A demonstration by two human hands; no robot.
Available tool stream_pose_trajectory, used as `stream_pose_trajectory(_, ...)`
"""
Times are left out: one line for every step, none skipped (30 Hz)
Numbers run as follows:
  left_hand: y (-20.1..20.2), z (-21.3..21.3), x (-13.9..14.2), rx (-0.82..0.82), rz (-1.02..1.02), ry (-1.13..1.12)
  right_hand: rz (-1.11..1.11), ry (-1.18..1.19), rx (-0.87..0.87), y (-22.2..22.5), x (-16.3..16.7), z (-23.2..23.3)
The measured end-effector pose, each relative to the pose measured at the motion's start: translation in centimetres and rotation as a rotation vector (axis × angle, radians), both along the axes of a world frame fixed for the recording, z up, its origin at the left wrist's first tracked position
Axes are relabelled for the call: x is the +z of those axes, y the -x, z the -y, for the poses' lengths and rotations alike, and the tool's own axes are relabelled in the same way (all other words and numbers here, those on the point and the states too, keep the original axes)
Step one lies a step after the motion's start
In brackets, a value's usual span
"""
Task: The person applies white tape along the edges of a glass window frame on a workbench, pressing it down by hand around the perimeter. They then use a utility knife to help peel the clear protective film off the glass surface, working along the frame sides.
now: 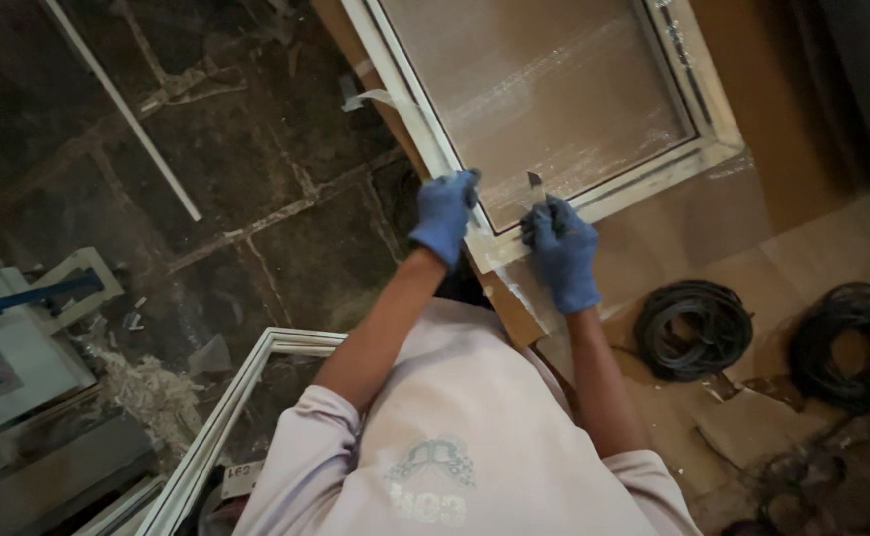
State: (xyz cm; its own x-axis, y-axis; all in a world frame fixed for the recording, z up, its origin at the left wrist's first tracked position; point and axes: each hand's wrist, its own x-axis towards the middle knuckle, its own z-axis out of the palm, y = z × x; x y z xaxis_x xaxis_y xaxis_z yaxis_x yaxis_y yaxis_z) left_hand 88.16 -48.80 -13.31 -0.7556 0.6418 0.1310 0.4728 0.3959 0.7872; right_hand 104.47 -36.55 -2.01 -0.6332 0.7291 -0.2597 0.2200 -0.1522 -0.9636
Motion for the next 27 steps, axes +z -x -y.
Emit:
stream_pose_trajectory(0.3,0.7,0.7,-0.02,-0.025,-0.082,0.009,-0.03,-0.001,0.0,0.2,0.0)
stream_pose_trajectory(0.7,1.3,1.5,-0.04,-0.053,-0.163,0.015,-0.059,-0.002,0.1,0.3,0.0)
stream_pose_trajectory(1.0,1.7,2.4,0.085,0.481,-0.241,0.022,-0.085,-0.002,0.0,0.4,0.1)
stream_pose_trajectory(1.4,2.1,3.3,0.205,1.017,-0.306,0.021,-0.076,-0.002,0.0,0.5,0.1)
stream_pose_trajectory(1.8,2.3,4.2,0.32,1.553,-0.362,0.018,-0.067,-0.003,0.0,0.6,0.0)
stream_pose_trajectory(1.9,2.4,4.9,0.238,1.571,-0.418,0.016,-0.058,-0.001,0.0,0.7,0.0)
stream_pose_trajectory(1.8,2.6,5.5,0.158,1.588,-0.475,0.046,-0.112,0.009,0.0,0.8,0.0)
stream_pose_trajectory(1.9,2.7,5.9,0.079,1.602,-0.536,0.076,-0.167,0.022,0.0,0.8,0.0)
stream_pose_trajectory(1.7,2.8,6.2,0.112,1.598,-0.563,0.101,-0.227,0.037,0.0,0.8,-0.1)
stream_pose_trajectory(1.5,2.8,6.3,0.138,1.588,-0.59,0.094,-0.219,0.035,0.0,0.8,-0.1)
stream_pose_trajectory(1.4,2.8,6.4,0.165,1.581,-0.616,0.089,-0.211,0.032,0.0,0.8,-0.1)
stream_pose_trajectory(1.3,2.9,6.5,0.144,1.584,-0.651,0.091,-0.199,0.032,0.1,0.8,-0.1)
stream_pose_trajectory(1.2,2.9,6.6,0.125,1.589,-0.689,0.073,-0.155,0.03,0.1,0.8,-0.1)
stream_pose_trajectory(1.3,2.9,6.7,0.101,1.589,-0.728,0.052,-0.115,0.026,0.2,0.8,0.0)
stream_pose_trajectory(1.4,2.9,7.0,0.092,1.59,-0.723,0.029,-0.076,0.021,0.3,0.9,0.0)
stream_pose_trajectory(1.5,2.9,7.4,0.085,1.592,-0.719,0.032,-0.082,0.022,0.4,1.0,0.0)
stream_pose_trajectory(1.7,2.9,7.7,0.079,1.594,-0.716,0.035,-0.089,0.025,0.5,1.2,0.1)
stream_pose_trajectory(2.0,2.8,8.0,0.141,1.562,-0.646,0.039,-0.094,0.028,0.6,1.5,0.1)
stream_pose_trajectory(2.2,2.7,8.3,0.2,1.528,-0.576,0.105,-0.136,0.051,0.8,1.9,0.1)
stream_pose_trajectory(2.7,2.5,8.3,0.258,1.491,-0.506,0.168,-0.179,0.074,1.1,2.3,0.1)
stream_pose_trajectory(3.2,2.3,8.3,0.255,1.366,-0.488,0.232,-0.222,0.097,1.5,2.8,0.0)
stream_pose_trajectory(3.8,2.0,8.0,0.252,1.244,-0.466,0.214,-0.246,0.139,2.0,3.2,-0.1)
stream_pose_trajectory(4.4,1.7,7.6,0.25,1.126,-0.442,0.199,-0.269,0.181,2.7,3.6,-0.3)
stream_pose_trajectory(5.2,1.2,7.1,0.262,1.093,-0.462,0.185,-0.292,0.225,3.6,3.9,-0.5)
stream_pose_trajectory(6.2,0.6,6.5,0.275,1.06,-0.484,0.2,-0.352,0.269,4.7,4.0,-0.8)
stream_pose_trajectory(6.8,0.3,5.9,0.288,1.024,-0.505,0.213,-0.412,0.314,6.1,3.9,-1.3)
stream_pose_trajectory(7.1,0.1,5.4,0.323,1.063,-0.498,0.223,-0.472,0.358,7.7,3.6,-1.7)
